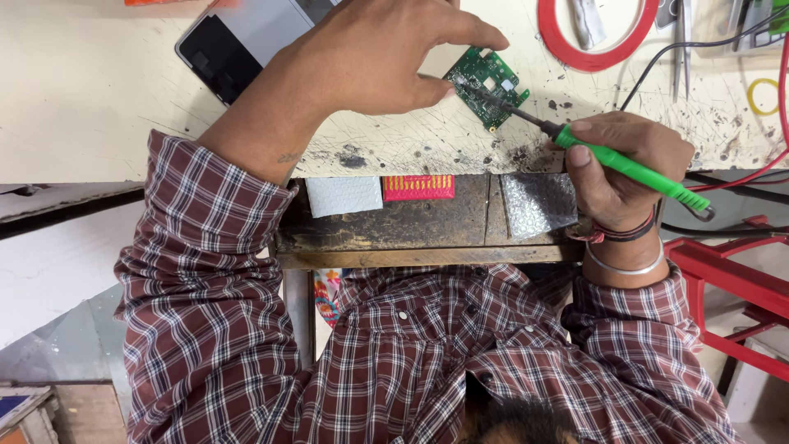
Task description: The person holds a green circuit board in one hand and a soldering iron in the other, soldering components on the board at a workbench. They reposition the board and continue soldering different points, then set the iron aside and work on the board with a small hand tool.
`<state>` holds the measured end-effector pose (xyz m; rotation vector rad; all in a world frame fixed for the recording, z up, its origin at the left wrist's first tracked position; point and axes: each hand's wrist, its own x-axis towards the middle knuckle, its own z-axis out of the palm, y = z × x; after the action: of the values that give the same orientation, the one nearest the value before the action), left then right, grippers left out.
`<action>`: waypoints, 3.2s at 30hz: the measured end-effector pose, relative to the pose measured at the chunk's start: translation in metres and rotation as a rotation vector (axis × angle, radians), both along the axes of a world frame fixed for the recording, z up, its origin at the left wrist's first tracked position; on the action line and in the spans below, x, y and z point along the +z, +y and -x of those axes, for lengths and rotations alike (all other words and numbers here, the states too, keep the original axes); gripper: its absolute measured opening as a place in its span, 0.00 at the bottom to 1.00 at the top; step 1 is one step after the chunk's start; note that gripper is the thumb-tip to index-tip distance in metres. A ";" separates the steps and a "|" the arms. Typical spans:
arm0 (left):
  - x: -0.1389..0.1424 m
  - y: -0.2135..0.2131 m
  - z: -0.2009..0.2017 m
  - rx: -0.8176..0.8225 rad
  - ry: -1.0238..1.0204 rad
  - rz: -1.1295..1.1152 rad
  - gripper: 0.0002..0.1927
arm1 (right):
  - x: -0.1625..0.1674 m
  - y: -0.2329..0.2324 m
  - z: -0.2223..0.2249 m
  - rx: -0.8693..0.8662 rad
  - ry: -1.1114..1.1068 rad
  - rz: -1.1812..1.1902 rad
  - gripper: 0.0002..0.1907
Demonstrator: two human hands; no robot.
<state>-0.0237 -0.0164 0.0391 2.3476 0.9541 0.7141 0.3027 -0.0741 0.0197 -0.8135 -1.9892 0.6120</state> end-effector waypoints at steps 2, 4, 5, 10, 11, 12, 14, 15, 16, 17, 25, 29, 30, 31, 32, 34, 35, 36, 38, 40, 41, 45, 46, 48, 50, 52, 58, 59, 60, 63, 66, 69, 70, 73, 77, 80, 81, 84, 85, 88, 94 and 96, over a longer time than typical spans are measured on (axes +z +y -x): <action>-0.001 0.000 0.000 -0.003 0.028 0.007 0.29 | 0.001 -0.002 0.000 -0.011 0.007 0.029 0.11; -0.002 0.001 0.001 0.013 0.077 0.007 0.29 | 0.002 -0.002 0.000 -0.037 0.006 0.063 0.11; -0.002 0.001 0.001 0.011 0.049 -0.011 0.29 | 0.002 -0.002 0.001 -0.038 -0.005 0.051 0.11; -0.002 -0.001 0.000 0.004 0.007 -0.017 0.29 | 0.003 -0.001 0.002 0.021 0.017 0.038 0.10; -0.001 -0.001 0.000 0.005 0.019 0.002 0.29 | 0.003 -0.002 0.002 0.002 0.020 0.070 0.10; -0.001 -0.001 0.000 0.007 0.031 0.021 0.29 | 0.003 -0.003 0.003 -0.016 0.022 0.102 0.10; -0.001 0.001 0.001 0.012 0.045 0.014 0.29 | 0.004 -0.003 0.003 -0.022 0.031 0.112 0.10; -0.001 0.001 0.001 0.014 0.047 -0.003 0.29 | 0.004 -0.002 0.003 -0.010 0.035 0.099 0.10; -0.001 0.000 0.000 0.014 0.047 -0.016 0.29 | 0.003 -0.002 0.003 0.000 0.039 0.091 0.10; -0.002 -0.002 0.001 0.010 0.026 -0.021 0.29 | 0.003 -0.002 0.003 0.002 0.014 0.071 0.10; 0.000 -0.001 0.000 0.027 0.110 -0.002 0.29 | 0.005 -0.003 0.005 -0.022 0.008 0.076 0.10; 0.000 -0.002 -0.001 0.015 0.019 -0.001 0.29 | 0.005 -0.002 0.005 0.011 0.026 0.084 0.10; 0.000 -0.002 -0.001 0.012 0.030 0.002 0.30 | 0.004 -0.002 0.005 -0.001 0.028 0.092 0.10; 0.000 -0.002 0.000 0.010 0.040 0.007 0.30 | 0.003 -0.002 0.004 -0.012 0.029 0.103 0.10; 0.000 -0.002 0.000 0.009 0.052 -0.007 0.30 | 0.002 -0.002 0.003 -0.008 0.024 0.082 0.10; -0.001 -0.001 0.000 0.015 0.079 -0.042 0.30 | 0.000 -0.001 0.003 0.007 0.017 0.033 0.10; -0.001 -0.001 0.001 0.009 0.057 -0.043 0.30 | -0.001 -0.001 0.002 0.008 0.017 0.057 0.10; -0.001 -0.001 0.001 0.003 0.034 -0.041 0.30 | -0.001 -0.003 0.001 0.009 0.017 0.086 0.10; -0.001 -0.002 0.001 -0.001 0.022 -0.021 0.30 | -0.001 -0.005 0.001 0.007 0.030 0.128 0.10; -0.001 -0.002 0.000 0.005 0.042 0.002 0.30 | 0.000 -0.005 0.001 0.005 0.055 0.143 0.10; -0.001 -0.002 0.000 0.007 0.047 -0.006 0.30 | 0.001 -0.005 0.002 -0.002 0.023 0.108 0.10; -0.001 -0.002 0.000 0.014 0.053 -0.055 0.30 | -0.001 -0.005 0.002 -0.018 0.026 0.122 0.10; -0.001 -0.003 0.000 0.016 0.050 -0.066 0.30 | -0.002 -0.006 0.001 -0.021 0.058 0.170 0.11; -0.001 -0.003 -0.001 0.007 0.028 -0.060 0.30 | -0.004 -0.005 -0.001 -0.003 0.017 0.138 0.10; 0.000 -0.002 -0.001 0.004 0.028 -0.048 0.30 | -0.005 -0.005 -0.003 0.001 -0.007 0.123 0.10; 0.000 -0.002 0.000 0.007 0.052 -0.022 0.30 | -0.006 -0.006 -0.004 -0.011 -0.011 0.129 0.10; 0.001 -0.003 -0.002 0.011 0.023 -0.062 0.30 | 0.000 -0.003 0.001 -0.025 -0.070 0.034 0.10; 0.001 -0.003 -0.001 0.010 0.031 -0.052 0.30 | 0.001 -0.004 0.003 -0.025 -0.028 0.078 0.11; 0.001 -0.002 -0.001 0.009 0.040 -0.040 0.30 | 0.002 -0.004 0.004 -0.025 0.014 0.123 0.11; 0.001 -0.001 -0.001 0.009 0.065 -0.053 0.30 | 0.003 -0.003 0.003 -0.026 -0.028 0.063 0.11; 0.000 -0.003 -0.001 0.009 0.028 -0.083 0.30 | 0.001 -0.004 0.001 -0.035 -0.055 0.046 0.10; -0.001 -0.002 -0.001 0.014 0.042 -0.061 0.30 | -0.002 -0.004 -0.002 -0.030 -0.040 0.090 0.10; -0.001 -0.002 -0.002 0.017 0.059 -0.041 0.30 | -0.002 -0.004 -0.002 -0.027 -0.038 0.091 0.10; -0.002 -0.001 -0.002 0.014 0.072 -0.074 0.30 | -0.003 -0.004 -0.002 -0.024 -0.030 0.063 0.10; -0.001 -0.001 -0.001 0.011 0.017 -0.097 0.30 | -0.002 -0.004 -0.001 -0.049 -0.034 0.100 0.10; 0.000 -0.001 -0.002 0.012 0.056 -0.051 0.30 | -0.001 -0.004 -0.002 -0.053 -0.108 0.038 0.10; 0.001 -0.001 -0.001 0.011 0.061 -0.069 0.29 | -0.001 -0.004 -0.002 -0.049 -0.073 0.055 0.10; 0.002 -0.001 -0.001 0.008 0.046 -0.085 0.30 | -0.001 -0.004 -0.002 -0.039 -0.053 0.060 0.10; 0.002 -0.001 -0.001 0.005 0.036 -0.087 0.30 | -0.001 -0.003 -0.002 -0.038 -0.060 0.050 0.10; 0.003 -0.002 -0.002 0.014 0.072 -0.031 0.30 | 0.000 -0.003 -0.001 -0.037 -0.055 0.077 0.10; 0.004 -0.003 -0.001 0.017 0.056 -0.064 0.31 | 0.001 -0.005 0.000 -0.028 0.044 0.156 0.12; 0.005 -0.003 -0.001 0.017 0.057 -0.049 0.31 | 0.000 -0.005 -0.002 -0.026 0.005 0.149 0.11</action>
<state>-0.0226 -0.0194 0.0437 2.4164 0.9924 0.6878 0.3042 -0.0788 0.0197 -0.9248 -1.9427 0.7529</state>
